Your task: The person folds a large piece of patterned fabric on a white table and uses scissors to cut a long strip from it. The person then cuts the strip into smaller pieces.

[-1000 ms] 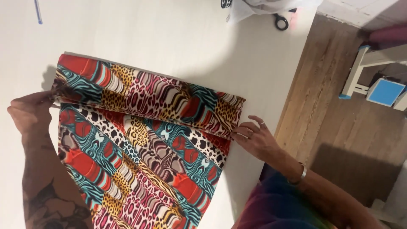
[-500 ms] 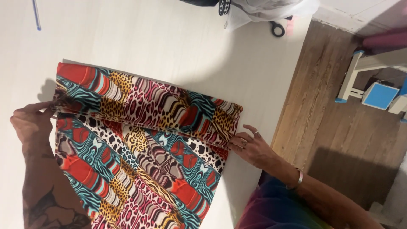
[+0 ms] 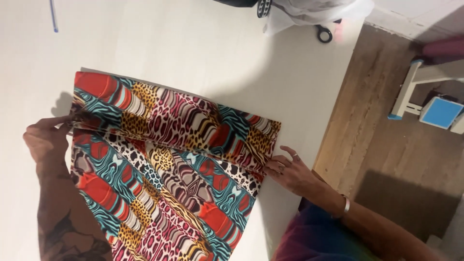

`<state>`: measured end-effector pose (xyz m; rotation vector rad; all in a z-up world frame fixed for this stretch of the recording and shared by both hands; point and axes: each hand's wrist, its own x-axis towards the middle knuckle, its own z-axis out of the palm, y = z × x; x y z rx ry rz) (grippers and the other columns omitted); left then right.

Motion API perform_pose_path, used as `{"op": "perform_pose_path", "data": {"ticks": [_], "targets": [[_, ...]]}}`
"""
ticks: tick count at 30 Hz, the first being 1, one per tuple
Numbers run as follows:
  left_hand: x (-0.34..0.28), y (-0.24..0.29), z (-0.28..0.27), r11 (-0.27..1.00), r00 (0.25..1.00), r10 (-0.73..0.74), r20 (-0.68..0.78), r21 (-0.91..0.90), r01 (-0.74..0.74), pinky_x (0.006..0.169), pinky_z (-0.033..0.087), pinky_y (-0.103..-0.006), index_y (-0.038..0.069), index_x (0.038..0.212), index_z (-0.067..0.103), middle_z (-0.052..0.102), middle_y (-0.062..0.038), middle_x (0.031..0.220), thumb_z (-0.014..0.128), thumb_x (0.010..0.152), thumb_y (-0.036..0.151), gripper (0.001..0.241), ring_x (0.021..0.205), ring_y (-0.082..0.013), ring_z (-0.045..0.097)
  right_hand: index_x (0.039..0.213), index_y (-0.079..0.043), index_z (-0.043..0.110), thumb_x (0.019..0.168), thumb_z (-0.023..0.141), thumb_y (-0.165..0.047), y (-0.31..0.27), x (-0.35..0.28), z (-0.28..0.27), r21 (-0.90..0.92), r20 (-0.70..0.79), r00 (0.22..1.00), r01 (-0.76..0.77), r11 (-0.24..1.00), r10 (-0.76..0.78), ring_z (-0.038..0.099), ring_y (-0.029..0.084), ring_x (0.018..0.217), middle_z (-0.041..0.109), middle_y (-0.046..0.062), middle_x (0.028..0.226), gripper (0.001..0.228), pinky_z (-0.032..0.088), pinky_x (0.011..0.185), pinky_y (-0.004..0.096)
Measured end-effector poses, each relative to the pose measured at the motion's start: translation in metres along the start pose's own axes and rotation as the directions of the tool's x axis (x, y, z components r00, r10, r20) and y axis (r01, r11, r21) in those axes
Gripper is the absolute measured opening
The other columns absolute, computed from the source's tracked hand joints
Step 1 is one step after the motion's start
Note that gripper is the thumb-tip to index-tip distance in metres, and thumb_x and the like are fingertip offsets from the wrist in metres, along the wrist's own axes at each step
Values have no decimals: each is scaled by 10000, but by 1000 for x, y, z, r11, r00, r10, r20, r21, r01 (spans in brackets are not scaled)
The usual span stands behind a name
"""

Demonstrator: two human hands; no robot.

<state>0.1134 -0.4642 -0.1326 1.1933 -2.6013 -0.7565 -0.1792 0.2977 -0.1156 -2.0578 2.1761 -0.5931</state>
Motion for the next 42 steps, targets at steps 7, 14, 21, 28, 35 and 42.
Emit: {"op": "perform_pose_path", "data": {"ticks": [7,14,21,28,35,42], "targets": [[6,4,6,980,981,-185,50,79,181,785,601,-322,256,1348,984,910,-51,1271,868,1049,18,399,1063,-188,818,1342,-135,877,1018,938,10,-2,-5,10,-30,11,1000,8,1000,-7,768,281,1251,828,47,1331,360,469,1324,696],[3,4,17,993,992,-121,40,18,120,736,600,-311,209,1305,984,913,-36,1295,772,1032,-12,410,1021,-165,817,1456,-160,820,1097,815,-34,3,-16,21,-46,92,996,13,999,-8,717,288,1388,779,40,1472,381,350,1412,692],[7,-9,9,989,977,-141,160,-22,147,898,628,-373,181,1391,960,906,-93,1335,769,945,-20,525,1096,-216,821,1454,-148,822,1054,795,-45,6,-15,20,-60,127,991,37,997,-29,743,310,1347,789,43,1431,414,419,1356,726],[8,40,-3,989,977,-132,166,92,118,1306,574,-507,127,1389,949,862,-168,1525,454,980,-42,665,1449,-430,766,1370,-170,886,1002,865,-58,9,-24,36,-111,45,998,59,992,-55,747,282,1310,805,33,1392,385,454,1349,704],[2,92,-12,945,930,-325,171,13,328,1039,696,-478,96,1467,904,817,-176,1576,719,1170,122,350,1241,-357,825,1320,-191,886,926,927,-50,8,-26,35,-115,54,998,47,992,-41,756,284,1288,817,28,1394,420,465,1333,704],[3,89,-8,981,977,-191,99,-20,194,1033,627,-491,89,1446,924,859,-170,1474,705,1170,232,380,1266,-358,795,1266,-190,874,951,888,-24,12,-22,30,-166,37,999,25,986,-19,765,272,1307,846,33,1383,356,465,1340,693]]}}
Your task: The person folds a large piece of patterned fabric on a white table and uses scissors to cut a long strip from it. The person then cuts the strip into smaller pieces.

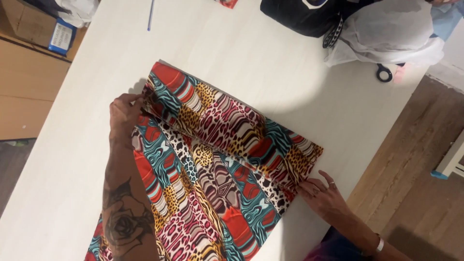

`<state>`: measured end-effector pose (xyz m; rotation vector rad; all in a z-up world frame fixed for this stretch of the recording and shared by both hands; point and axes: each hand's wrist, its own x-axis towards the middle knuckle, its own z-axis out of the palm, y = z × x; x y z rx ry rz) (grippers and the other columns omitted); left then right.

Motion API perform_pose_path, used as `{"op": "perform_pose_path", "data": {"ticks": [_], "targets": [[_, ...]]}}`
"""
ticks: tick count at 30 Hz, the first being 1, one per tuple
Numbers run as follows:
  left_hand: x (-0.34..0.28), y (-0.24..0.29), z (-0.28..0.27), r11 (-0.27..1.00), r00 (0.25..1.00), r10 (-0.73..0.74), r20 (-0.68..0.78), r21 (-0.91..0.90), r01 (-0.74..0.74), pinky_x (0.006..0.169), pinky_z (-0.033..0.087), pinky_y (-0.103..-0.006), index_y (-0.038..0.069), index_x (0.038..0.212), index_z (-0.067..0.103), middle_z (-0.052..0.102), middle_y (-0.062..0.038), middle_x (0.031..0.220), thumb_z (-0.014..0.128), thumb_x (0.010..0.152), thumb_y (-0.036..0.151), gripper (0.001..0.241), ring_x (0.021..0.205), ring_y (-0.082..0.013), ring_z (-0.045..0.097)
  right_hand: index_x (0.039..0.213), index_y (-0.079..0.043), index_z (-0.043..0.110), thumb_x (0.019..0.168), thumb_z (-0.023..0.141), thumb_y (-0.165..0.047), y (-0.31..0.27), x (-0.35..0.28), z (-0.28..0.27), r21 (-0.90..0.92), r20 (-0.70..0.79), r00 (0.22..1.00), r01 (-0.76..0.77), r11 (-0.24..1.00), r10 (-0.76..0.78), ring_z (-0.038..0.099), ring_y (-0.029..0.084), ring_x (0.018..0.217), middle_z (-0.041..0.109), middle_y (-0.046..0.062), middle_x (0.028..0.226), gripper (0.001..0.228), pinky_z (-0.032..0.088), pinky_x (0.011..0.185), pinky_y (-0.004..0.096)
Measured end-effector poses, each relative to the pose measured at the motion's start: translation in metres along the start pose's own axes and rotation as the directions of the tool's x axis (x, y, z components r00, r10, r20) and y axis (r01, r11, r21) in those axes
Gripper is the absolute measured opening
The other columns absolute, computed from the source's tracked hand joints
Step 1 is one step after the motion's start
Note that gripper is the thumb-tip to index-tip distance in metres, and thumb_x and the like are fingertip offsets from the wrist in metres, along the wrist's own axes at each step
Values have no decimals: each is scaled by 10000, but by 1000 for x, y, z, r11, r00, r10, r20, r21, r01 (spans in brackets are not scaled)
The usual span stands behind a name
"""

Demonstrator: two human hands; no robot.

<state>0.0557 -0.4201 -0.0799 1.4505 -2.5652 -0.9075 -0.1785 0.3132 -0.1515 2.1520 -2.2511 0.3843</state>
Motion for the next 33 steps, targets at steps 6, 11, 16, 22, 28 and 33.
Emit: {"op": "perform_pose_path", "data": {"ticks": [6,11,16,22,28,33], "targets": [[20,-37,17,999,998,49,-40,26,-48,1016,553,-495,63,1277,924,889,-179,1325,684,1232,499,500,1214,-320,789,1342,-199,867,925,920,-64,5,-12,19,53,-20,1000,7,999,-6,753,290,1326,805,36,1400,441,476,1322,733],[17,-36,16,973,963,228,-141,74,-219,974,631,-474,169,1346,973,900,-111,1406,873,1148,257,239,1201,-313,838,1276,-240,913,1015,894,-366,7,2,-2,139,28,996,-86,987,83,782,272,1291,860,-9,1379,291,427,1335,723],[43,-39,27,789,740,609,-286,123,-602,1126,665,-547,-36,1346,981,927,-258,1335,994,1168,89,218,1250,-450,865,1283,-199,924,1088,889,-370,39,34,-38,345,17,866,-474,810,499,831,381,1142,922,69,1379,261,531,1127,624],[68,7,26,840,823,543,-167,131,-527,1215,579,-682,-128,1593,832,807,-372,1614,855,1117,11,496,1491,-578,725,1375,-166,917,1043,945,-454,90,69,-34,338,220,500,-845,416,838,701,389,1359,824,98,1431,441,574,1124,543],[115,-6,50,878,896,444,-10,205,-432,1308,315,-684,114,1692,838,708,-217,1814,874,1061,-34,649,1664,-468,549,1113,-196,969,962,1013,-463,100,80,-40,306,344,490,-865,397,801,632,423,1394,755,90,1428,309,501,1196,616],[106,49,41,960,965,260,-21,114,-256,1310,167,-875,151,1683,766,626,-191,1836,858,1124,95,569,1721,-445,445,1062,-183,994,1006,958,-483,105,97,-52,266,451,407,-911,316,794,641,389,1405,776,57,1362,307,470,1233,600]]}}
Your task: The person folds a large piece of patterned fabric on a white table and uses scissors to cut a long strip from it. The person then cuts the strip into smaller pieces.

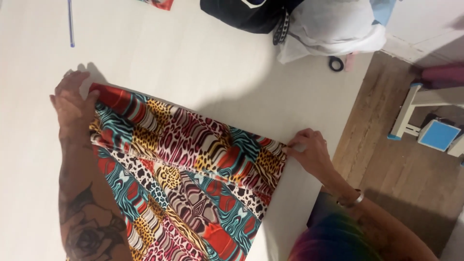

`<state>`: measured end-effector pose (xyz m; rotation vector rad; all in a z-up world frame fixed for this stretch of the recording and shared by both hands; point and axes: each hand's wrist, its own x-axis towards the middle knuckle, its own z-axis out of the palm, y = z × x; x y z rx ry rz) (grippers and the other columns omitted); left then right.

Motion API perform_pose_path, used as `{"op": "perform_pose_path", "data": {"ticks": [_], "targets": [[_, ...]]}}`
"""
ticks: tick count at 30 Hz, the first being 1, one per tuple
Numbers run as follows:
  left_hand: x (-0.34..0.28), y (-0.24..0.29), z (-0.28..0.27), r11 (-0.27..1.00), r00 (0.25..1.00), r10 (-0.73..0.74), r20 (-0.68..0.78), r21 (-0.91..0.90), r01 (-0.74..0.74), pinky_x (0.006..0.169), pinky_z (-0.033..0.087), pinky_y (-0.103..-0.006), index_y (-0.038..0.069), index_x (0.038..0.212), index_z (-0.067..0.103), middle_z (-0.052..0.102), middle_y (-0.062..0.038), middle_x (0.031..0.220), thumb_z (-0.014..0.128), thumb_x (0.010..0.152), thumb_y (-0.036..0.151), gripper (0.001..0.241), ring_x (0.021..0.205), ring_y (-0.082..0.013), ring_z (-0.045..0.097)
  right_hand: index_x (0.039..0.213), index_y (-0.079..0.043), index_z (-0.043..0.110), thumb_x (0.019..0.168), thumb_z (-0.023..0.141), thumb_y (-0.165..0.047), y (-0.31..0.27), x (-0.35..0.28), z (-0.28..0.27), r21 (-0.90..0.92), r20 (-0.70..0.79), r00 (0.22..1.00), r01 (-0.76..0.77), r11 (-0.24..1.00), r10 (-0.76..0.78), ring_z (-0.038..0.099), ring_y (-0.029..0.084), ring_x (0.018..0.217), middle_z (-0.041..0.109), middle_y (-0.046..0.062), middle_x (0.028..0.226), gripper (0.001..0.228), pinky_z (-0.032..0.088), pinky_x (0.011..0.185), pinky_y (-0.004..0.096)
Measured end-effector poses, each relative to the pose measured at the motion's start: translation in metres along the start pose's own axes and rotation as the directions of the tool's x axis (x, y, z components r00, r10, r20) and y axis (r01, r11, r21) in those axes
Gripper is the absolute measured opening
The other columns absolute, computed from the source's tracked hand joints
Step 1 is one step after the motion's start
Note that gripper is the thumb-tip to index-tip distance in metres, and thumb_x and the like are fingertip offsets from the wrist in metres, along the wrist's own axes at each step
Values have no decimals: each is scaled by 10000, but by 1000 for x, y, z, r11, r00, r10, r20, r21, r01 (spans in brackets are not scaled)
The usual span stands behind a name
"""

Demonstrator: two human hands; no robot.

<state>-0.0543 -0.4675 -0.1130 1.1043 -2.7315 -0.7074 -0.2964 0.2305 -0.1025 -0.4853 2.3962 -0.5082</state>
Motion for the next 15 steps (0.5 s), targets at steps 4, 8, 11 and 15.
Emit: {"op": "perform_pose_path", "data": {"ticks": [4,8,11,15], "targets": [[2,-20,20,999,998,3,-68,-43,-6,1374,74,-852,320,1414,827,686,82,1751,873,1140,264,284,1753,-319,452,1063,-241,978,987,965,-489,17,5,5,-41,1,999,44,998,-44,640,359,1381,755,12,1356,261,461,1241,572],[11,-20,22,1000,996,-1,-87,20,3,1346,191,-771,225,1212,899,786,-21,1630,951,1149,159,105,1628,-382,559,1060,-218,991,1007,958,-463,17,12,-4,-38,31,999,39,999,-38,672,306,1326,783,-9,1354,253,464,1193,551],[9,-17,26,1000,995,7,-98,-11,-8,1343,201,-745,230,1203,887,768,8,1635,944,1173,177,83,1658,-361,546,1063,-224,1004,1008,960,-452,24,12,-5,-48,50,998,43,998,-41,681,296,1307,795,-18,1323,238,465,1184,553],[15,-16,24,999,994,-41,-96,-26,39,1347,120,-841,271,1208,871,758,71,1642,930,1185,233,74,1693,-324,510,1041,-195,996,1020,954,-449,17,15,-11,-18,77,997,32,999,-31,672,271,1303,798,-39,1295,259,447,1191,554]]}}
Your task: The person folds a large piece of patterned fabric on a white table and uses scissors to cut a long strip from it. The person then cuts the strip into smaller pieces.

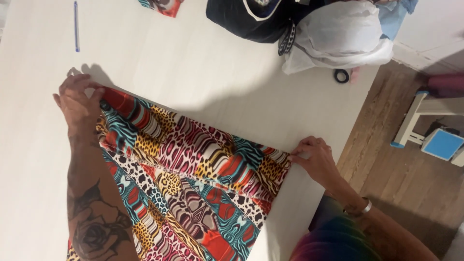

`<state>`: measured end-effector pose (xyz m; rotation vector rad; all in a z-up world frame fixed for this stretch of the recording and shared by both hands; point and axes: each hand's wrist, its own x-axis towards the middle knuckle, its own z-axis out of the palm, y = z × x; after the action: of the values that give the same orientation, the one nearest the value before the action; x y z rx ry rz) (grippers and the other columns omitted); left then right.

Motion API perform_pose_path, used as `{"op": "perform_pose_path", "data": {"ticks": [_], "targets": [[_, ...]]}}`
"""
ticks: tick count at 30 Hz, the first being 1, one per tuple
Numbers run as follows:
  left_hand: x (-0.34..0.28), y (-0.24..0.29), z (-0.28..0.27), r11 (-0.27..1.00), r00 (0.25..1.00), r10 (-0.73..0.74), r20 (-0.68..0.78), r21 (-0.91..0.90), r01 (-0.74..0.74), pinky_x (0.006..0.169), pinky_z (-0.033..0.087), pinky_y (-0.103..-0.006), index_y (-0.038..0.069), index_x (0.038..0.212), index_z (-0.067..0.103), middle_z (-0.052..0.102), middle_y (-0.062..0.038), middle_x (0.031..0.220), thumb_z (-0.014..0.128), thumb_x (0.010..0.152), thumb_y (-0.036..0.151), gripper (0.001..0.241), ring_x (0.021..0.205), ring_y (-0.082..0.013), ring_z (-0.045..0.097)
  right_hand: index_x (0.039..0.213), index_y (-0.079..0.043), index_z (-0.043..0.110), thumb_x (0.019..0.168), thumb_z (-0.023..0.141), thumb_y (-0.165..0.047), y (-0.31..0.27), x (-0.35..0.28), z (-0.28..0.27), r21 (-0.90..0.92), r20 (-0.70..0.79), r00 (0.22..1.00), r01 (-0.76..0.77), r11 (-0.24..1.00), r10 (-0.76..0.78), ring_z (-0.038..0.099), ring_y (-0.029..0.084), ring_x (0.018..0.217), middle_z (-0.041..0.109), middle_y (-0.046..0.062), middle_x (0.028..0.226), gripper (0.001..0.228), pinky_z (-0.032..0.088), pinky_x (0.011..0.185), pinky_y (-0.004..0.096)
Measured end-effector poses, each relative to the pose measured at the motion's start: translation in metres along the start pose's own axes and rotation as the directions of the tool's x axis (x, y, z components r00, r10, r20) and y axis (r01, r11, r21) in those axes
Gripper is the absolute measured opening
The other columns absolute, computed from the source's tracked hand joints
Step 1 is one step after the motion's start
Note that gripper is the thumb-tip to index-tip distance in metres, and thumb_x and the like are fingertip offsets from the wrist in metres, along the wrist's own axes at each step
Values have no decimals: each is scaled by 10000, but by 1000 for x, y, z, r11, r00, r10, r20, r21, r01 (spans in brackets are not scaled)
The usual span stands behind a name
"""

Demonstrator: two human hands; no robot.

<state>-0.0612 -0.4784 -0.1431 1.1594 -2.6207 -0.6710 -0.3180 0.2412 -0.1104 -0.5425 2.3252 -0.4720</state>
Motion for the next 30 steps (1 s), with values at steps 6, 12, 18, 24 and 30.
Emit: {"op": "perform_pose_path", "data": {"ticks": [6,12,18,24,30], "targets": [[2,10,-7,998,999,-51,18,42,50,1328,128,-879,242,1201,893,762,17,1657,890,1226,248,26,1726,-378,503,1070,-164,978,1054,926,-438,1,-2,-2,19,-14,998,62,998,-61,700,287,1263,796,-30,1278,280,445,1172,567],[11,-5,4,988,999,-40,24,152,36,1309,170,-900,197,1217,928,757,-8,1667,809,1279,288,163,1696,-377,493,1174,-189,977,1106,856,-433,17,3,2,-38,16,996,90,995,-90,694,319,1305,784,-16,1344,281,478,1188,586],[-5,20,12,971,978,137,-156,219,-101,1218,332,-975,3,1325,850,812,-297,1640,815,1276,-3,61,1518,-572,722,1194,-158,959,1123,855,-319,8,-1,-1,-132,-43,968,241,961,-249,765,388,1160,801,72,1332,204,582,997,588],[-91,118,-12,977,977,130,-166,187,-98,1352,236,-915,-1,1804,639,595,-343,1863,730,1289,100,532,1763,-541,457,1531,-137,807,1178,701,-599,-19,-11,6,-517,-160,732,510,687,-663,754,368,1421,784,141,1607,591,570,1213,572],[-242,112,34,983,919,-40,-393,148,106,1416,265,-768,155,1910,555,513,-179,1949,780,1219,200,727,1766,-465,470,1860,-236,578,1188,610,-723,-152,24,63,-487,-60,414,782,389,-908,549,320,1741,575,69,1910,830,345,1429,667]]}}
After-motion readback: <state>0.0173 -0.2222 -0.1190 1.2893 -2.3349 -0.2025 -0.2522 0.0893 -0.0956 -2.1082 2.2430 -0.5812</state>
